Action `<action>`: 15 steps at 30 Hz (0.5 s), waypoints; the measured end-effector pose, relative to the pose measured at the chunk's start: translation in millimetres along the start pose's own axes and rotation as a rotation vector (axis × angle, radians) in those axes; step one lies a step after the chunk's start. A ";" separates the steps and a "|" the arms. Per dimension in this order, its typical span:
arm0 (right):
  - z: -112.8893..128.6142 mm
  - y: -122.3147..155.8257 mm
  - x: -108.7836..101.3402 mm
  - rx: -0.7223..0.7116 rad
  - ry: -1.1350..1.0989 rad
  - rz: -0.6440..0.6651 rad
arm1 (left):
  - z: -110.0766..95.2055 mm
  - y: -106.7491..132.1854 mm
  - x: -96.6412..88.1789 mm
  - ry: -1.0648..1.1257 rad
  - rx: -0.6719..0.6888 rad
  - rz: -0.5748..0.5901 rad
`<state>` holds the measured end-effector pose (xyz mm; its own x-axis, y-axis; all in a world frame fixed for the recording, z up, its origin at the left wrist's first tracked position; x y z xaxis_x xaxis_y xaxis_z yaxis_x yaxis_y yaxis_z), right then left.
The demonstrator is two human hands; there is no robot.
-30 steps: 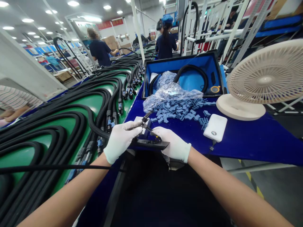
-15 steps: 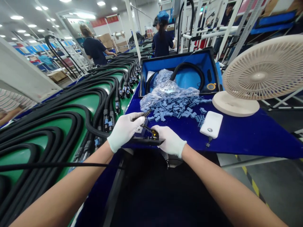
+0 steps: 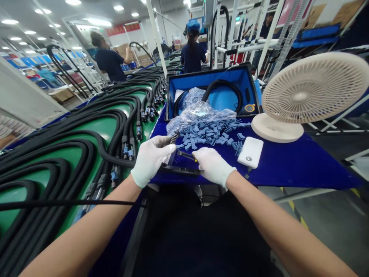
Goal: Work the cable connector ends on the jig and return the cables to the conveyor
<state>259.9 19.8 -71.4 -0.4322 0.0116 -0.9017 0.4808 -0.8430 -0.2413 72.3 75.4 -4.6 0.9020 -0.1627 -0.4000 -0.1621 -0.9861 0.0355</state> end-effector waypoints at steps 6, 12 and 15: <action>10.8 20.7 2.1 0.162 -0.633 -0.186 | -9.9 9.7 -1.6 -0.043 0.088 0.014; 34.8 18.0 27.4 0.350 -1.520 -0.468 | -15.5 19.5 21.9 -0.479 0.296 0.351; 30.9 15.2 33.0 0.332 -1.572 -0.510 | -7.7 17.2 30.1 -0.559 0.261 0.493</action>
<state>229.3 -9.3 -93.8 -0.8683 -0.0379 0.4946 -0.0192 -0.9938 -0.1099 99.7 53.3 -8.9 0.3781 -0.4697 -0.7978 -0.6421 -0.7538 0.1395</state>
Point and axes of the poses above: each hand's wrist, its own y-axis away from the middle knuckle, its own x-axis out of the palm, z = x × y, the point moved 6 cm from there along -y, towards the middle knuckle, and after that the axes turned 11 degrees about -x, right-handed, at the moved point
